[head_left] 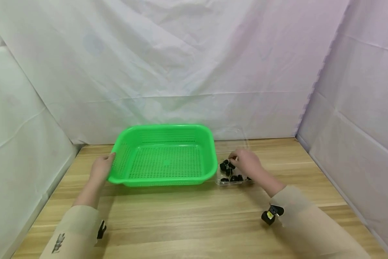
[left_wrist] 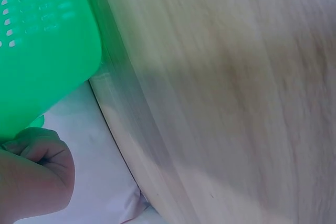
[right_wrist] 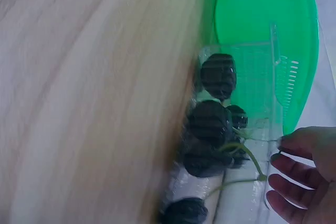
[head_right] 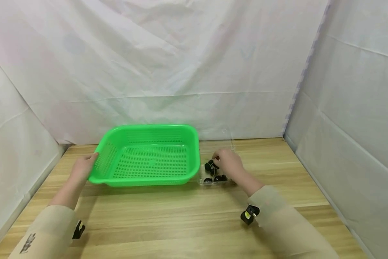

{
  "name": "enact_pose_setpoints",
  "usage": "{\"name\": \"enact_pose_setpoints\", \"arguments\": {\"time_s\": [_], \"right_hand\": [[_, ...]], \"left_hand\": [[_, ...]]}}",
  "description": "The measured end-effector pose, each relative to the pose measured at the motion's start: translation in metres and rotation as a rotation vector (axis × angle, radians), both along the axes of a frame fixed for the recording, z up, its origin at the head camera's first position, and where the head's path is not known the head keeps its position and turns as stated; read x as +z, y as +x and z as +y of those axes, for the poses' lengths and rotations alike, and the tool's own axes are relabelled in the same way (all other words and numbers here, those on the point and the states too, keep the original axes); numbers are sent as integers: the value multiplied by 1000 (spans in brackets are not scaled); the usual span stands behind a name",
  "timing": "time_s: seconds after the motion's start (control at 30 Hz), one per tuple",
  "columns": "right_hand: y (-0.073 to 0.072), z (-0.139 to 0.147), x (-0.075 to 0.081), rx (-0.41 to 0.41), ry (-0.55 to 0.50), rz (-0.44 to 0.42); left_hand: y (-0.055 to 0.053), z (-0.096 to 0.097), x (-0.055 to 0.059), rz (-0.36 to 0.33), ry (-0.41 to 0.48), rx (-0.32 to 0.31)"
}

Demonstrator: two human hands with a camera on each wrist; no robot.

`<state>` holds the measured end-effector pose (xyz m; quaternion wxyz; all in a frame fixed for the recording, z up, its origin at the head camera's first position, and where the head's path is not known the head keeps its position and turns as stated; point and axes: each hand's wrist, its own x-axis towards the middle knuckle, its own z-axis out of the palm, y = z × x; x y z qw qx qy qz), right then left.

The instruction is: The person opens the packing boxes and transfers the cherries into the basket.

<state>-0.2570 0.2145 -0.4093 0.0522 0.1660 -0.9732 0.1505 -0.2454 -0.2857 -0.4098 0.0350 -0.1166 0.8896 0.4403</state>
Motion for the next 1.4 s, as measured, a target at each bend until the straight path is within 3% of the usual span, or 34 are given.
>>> {"name": "enact_pose_setpoints", "arguments": {"time_s": [0.3,0.73,1.2,1.4], "right_hand": [[-2,13,10,32,41,-27],[0,35,10,69,131,-42],[-5,30,13,84,200,-84],[-9,25,13,146,219,-99]], "left_hand": [[-3,7,1,-3,22,3],[1,8,0,-3,5,7],[4,13,2,11,-2,25],[4,15,3,19,-10,28]]}}
